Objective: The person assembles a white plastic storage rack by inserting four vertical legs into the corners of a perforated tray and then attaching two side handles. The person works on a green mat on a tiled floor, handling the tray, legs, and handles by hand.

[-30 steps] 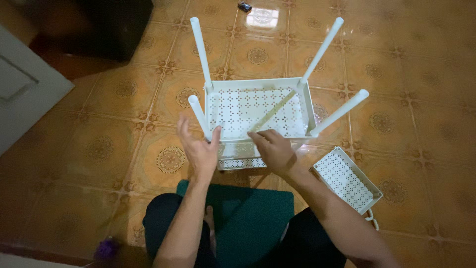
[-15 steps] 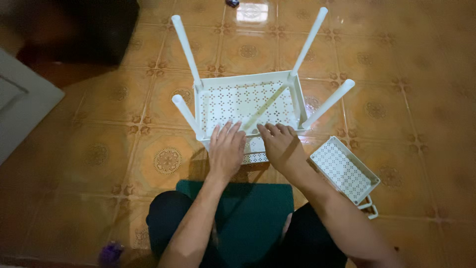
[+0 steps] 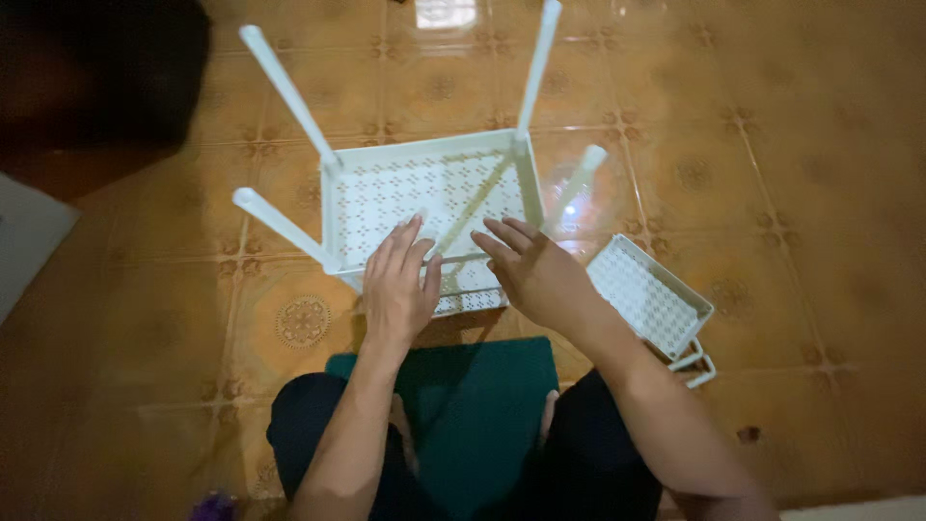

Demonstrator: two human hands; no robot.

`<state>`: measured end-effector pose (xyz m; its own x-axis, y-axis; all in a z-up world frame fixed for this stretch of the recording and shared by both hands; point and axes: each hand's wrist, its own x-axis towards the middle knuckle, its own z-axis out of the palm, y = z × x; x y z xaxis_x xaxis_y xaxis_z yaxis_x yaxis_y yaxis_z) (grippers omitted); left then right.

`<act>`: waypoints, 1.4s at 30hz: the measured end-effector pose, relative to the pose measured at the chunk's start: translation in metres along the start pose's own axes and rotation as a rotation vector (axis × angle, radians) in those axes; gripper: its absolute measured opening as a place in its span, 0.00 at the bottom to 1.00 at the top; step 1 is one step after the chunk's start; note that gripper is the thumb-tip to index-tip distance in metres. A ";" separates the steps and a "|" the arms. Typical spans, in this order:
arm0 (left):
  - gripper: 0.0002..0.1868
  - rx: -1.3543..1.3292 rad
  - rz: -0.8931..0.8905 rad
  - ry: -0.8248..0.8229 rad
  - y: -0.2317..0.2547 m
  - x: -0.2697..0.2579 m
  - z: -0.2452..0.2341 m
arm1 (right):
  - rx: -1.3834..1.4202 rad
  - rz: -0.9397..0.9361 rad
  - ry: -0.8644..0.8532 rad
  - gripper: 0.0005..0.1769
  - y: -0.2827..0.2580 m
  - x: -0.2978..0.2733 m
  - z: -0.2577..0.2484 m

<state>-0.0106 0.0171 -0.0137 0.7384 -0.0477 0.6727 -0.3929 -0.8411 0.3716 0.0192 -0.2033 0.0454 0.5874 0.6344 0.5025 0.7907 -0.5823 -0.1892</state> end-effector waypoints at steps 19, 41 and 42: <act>0.24 -0.454 0.278 -0.562 0.131 -0.053 0.266 | -0.128 1.091 0.428 0.26 0.128 -0.292 0.030; 0.35 -0.239 -0.055 -0.889 0.074 -0.145 0.554 | 0.063 1.856 0.241 0.38 0.271 -0.460 0.214; 0.35 -0.233 -0.080 -0.902 0.073 -0.145 0.558 | 0.073 1.867 0.237 0.39 0.273 -0.462 0.219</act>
<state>0.1594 -0.3381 -0.4407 0.8758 -0.4768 -0.0748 -0.3507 -0.7352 0.5800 0.0018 -0.5440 -0.4235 0.5594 -0.7821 -0.2746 -0.7426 -0.3258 -0.5852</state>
